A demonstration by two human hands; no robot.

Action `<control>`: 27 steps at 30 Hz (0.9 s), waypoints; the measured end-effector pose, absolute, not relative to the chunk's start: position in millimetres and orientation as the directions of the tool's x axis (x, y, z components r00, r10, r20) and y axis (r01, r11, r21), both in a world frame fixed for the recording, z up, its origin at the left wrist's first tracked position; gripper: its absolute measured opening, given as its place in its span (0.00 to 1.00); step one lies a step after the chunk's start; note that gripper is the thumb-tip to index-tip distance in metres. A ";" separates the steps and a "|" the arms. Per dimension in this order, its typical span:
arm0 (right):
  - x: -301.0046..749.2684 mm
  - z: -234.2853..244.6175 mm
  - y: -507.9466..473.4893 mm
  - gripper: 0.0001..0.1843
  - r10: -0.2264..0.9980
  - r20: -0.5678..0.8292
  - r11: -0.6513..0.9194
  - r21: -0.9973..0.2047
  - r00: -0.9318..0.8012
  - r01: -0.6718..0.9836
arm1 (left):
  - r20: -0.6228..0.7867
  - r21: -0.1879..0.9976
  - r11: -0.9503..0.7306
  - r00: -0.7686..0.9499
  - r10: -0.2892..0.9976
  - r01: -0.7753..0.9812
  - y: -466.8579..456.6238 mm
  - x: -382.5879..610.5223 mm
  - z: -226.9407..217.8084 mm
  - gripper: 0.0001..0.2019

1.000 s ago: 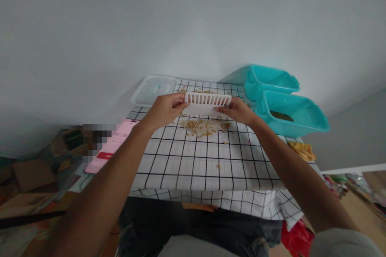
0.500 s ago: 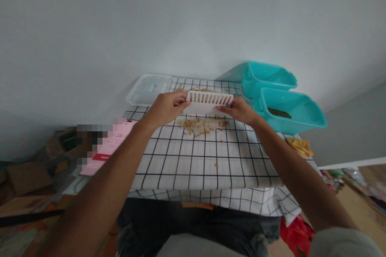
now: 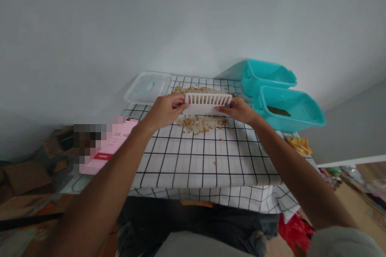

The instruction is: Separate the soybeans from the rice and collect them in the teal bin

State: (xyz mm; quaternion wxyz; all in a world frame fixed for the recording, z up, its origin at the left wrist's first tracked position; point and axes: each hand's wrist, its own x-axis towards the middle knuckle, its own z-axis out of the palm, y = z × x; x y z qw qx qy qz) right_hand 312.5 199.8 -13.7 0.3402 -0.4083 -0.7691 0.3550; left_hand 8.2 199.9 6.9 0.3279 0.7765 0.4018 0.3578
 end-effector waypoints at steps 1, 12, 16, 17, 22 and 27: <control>312.7 -13.6 198.9 0.20 0.871 0.232 0.414 -0.822 -0.434 0.391 | 0.290 0.798 -0.460 0.422 0.859 0.389 199.5 8.2 6.7 0.11; 313.4 -11.0 181.4 0.21 0.903 0.200 0.361 -0.833 -0.380 0.420 | 0.286 0.804 -0.451 0.413 0.865 0.387 193.1 12.5 6.6 0.11; 312.6 -9.4 174.0 0.20 0.913 0.205 0.356 -0.824 -0.353 0.441 | 0.286 0.799 -0.456 0.421 0.861 0.391 191.3 13.0 7.2 0.10; 312.1 -9.0 172.3 0.20 0.914 0.208 0.356 -0.824 -0.349 0.441 | 0.286 0.796 -0.459 0.423 0.860 0.394 190.9 13.0 7.4 0.10; 309.9 -8.0 165.5 0.19 0.918 0.212 0.347 -0.837 -0.335 0.422 | 0.293 0.793 -0.470 0.434 0.852 0.387 188.2 13.4 8.5 0.10; 310.5 -9.3 160.6 0.18 0.921 0.208 0.342 -0.838 -0.330 0.426 | 0.296 0.791 -0.477 0.441 0.847 0.384 185.8 12.7 7.2 0.11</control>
